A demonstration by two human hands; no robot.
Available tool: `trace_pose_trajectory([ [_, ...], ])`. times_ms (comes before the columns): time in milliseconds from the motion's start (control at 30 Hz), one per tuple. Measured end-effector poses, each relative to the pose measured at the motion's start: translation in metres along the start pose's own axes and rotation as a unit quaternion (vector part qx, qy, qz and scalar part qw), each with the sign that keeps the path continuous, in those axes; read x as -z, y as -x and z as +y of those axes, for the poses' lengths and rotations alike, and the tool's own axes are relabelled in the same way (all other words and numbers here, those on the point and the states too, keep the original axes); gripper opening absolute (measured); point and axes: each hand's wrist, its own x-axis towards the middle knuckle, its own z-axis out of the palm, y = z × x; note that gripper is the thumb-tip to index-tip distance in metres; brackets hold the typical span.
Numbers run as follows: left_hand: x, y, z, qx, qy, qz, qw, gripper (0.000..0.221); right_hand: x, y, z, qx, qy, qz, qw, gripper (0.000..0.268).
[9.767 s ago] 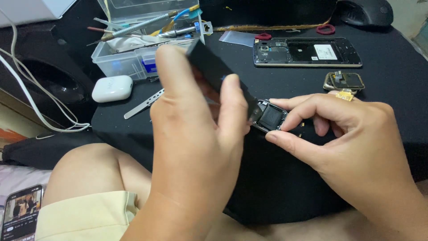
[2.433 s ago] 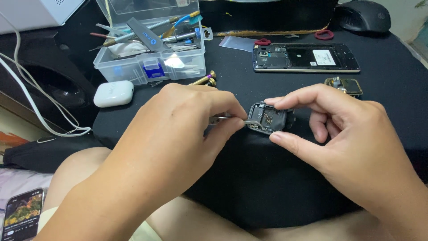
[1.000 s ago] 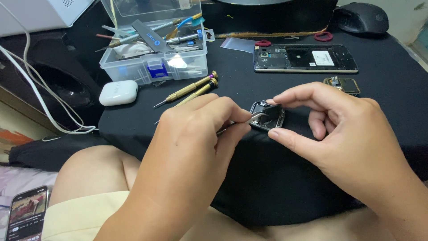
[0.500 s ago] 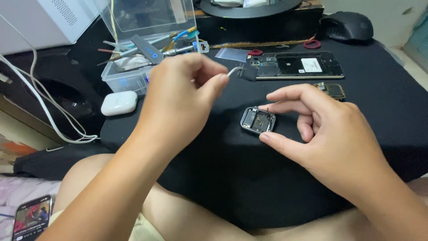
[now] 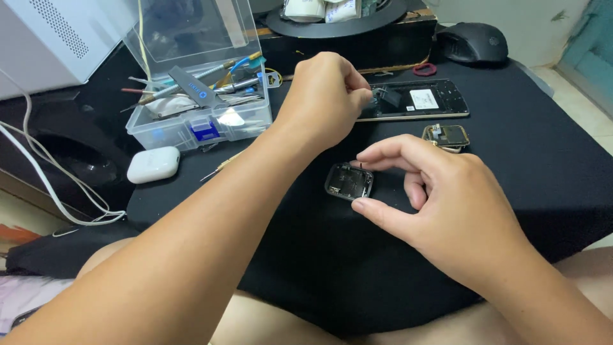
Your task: Disassembling a smartwatch and smartphone using precision screwdrivers, tweezers, and prying tools to access internal circuitry.
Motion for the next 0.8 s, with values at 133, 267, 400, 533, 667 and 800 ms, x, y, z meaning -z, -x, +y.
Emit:
trace_pose_trajectory([
  [133, 0.004, -0.002, 0.004, -0.012, -0.058, -0.013, 0.998, 0.013, 0.000, 0.000, 0.001, 0.011, 0.000, 0.001, 1.000, 0.043],
  [267, 0.018, -0.022, -0.009, -0.036, -0.162, 0.005, 0.986, 0.017, -0.001, 0.000, 0.003, 0.019, -0.004, 0.003, 1.000, 0.042],
  [400, 0.025, -0.054, -0.030, -0.087, -0.265, 0.034, 0.960, 0.011, -0.001, 0.000, 0.002, 0.012, -0.008, 0.006, 1.000, 0.041],
  [533, 0.018, -0.064, -0.031, -0.075, -0.330, -0.054, 0.939, 0.025, 0.001, 0.000, 0.001, 0.001, -0.009, 0.001, 1.000, 0.041],
  [667, 0.012, -0.066, -0.036, -0.084, -0.332, -0.070, 0.937, 0.027, 0.001, -0.001, 0.000, 0.003, -0.015, 0.003, 1.000, 0.041],
  [800, 0.001, -0.080, -0.048, -0.171, -0.348, -0.024, 0.921, 0.017, 0.002, 0.000, 0.001, 0.011, -0.009, 0.001, 1.000, 0.040],
])
